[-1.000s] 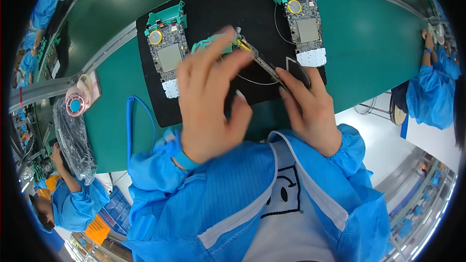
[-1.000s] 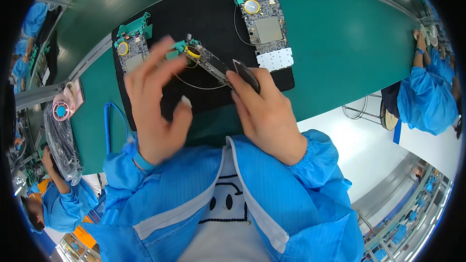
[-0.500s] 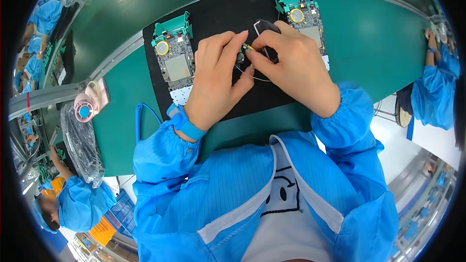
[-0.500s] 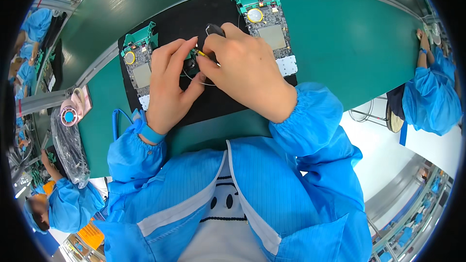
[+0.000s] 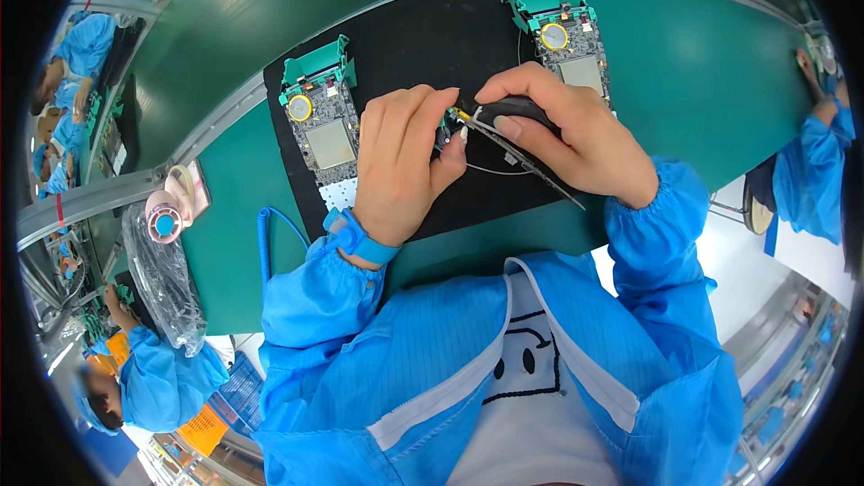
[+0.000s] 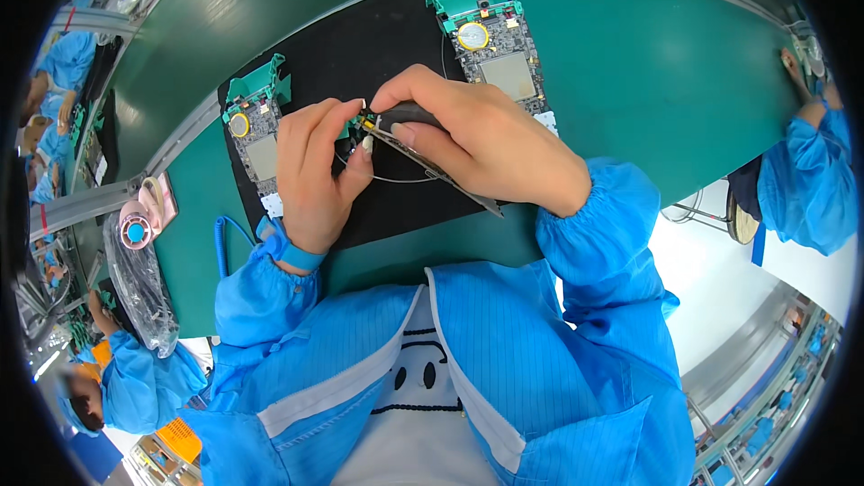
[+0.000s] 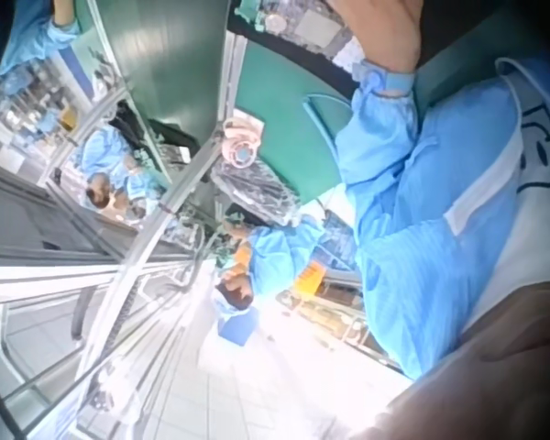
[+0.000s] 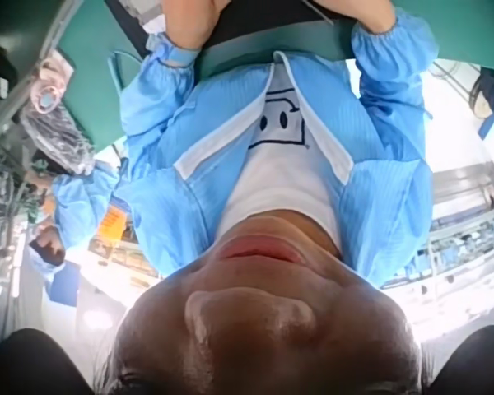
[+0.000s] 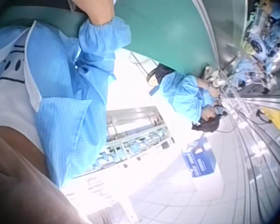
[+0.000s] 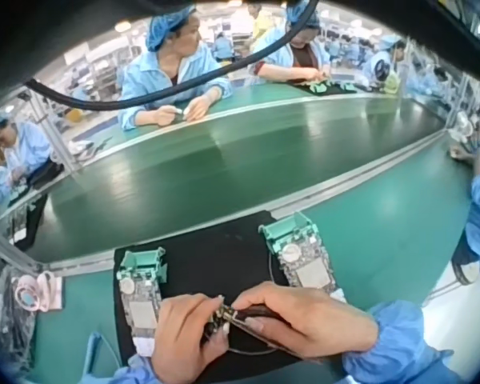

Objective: The person attaches components and applies tape to circuit board assemblies on a mat by hand, slides the mat down the conveyor line, and adjusts a strap hanging overhead.

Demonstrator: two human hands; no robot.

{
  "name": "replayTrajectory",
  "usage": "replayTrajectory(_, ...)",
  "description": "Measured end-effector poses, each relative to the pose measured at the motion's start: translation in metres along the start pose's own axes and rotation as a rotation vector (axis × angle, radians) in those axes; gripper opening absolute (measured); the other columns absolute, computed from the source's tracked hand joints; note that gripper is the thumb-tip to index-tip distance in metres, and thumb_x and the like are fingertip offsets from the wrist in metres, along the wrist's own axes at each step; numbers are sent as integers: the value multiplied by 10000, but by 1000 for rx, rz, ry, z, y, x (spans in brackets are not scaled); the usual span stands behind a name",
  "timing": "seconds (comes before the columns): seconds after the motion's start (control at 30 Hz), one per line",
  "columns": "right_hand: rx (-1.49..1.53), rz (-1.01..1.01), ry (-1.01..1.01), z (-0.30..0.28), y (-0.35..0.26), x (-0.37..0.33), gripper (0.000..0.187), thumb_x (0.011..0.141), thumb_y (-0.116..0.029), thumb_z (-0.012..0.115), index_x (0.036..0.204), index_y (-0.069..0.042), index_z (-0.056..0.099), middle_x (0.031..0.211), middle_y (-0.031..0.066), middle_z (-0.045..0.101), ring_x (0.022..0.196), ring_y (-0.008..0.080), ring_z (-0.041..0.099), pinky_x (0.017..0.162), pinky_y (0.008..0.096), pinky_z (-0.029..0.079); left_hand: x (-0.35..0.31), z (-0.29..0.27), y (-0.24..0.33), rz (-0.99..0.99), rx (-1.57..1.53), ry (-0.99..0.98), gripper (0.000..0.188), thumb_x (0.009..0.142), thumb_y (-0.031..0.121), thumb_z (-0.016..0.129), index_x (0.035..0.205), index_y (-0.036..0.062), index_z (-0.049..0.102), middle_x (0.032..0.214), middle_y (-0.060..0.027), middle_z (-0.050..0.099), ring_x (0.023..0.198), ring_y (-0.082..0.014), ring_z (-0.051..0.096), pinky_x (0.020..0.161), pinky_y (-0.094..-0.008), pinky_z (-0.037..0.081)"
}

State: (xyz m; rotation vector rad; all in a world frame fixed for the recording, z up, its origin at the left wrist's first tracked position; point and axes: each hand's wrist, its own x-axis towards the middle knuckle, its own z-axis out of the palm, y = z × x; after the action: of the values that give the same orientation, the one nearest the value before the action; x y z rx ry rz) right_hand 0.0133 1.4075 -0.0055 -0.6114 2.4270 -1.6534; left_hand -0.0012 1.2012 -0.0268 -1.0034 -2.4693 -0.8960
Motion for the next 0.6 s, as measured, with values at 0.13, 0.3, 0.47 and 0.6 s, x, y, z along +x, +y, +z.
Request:
replayTrajectory(0.13,44,-14,53,8,3,4,223,898,-117,554,1109,-50,526,936,75,602,822,159,619,705,252,482,-1,-1,2,3,12,2,427,649,-2,673,1065,9,577,1020,-135,545,923,-319,521,797,-394,435)
replayTrajectory(0.3,95,34,57,11,0,5,216,900,-119,554,1105,-54,533,939,70,600,833,155,616,702,248,483,-2,-2,6,-52,-32,26,370,691,-7,632,1058,-4,582,1009,-139,549,918,-319,524,801,-399,436)
replayTrajectory(0.47,91,-78,194,13,16,-4,221,886,-99,569,1100,-47,548,973,78,600,850,164,617,722,252,493,-1,-6,7,-38,-2,-49,369,690,-7,634,1053,50,602,1017,-132,541,923,-320,513,798,-397,437)
replayTrajectory(0.6,27,-72,293,20,16,-11,243,842,-31,606,1082,-34,569,993,98,603,855,179,622,738,259,500,-4,-9,8,-51,7,-102,405,652,-28,640,1034,105,617,1038,-130,525,942,-331,496,801,-407,430)
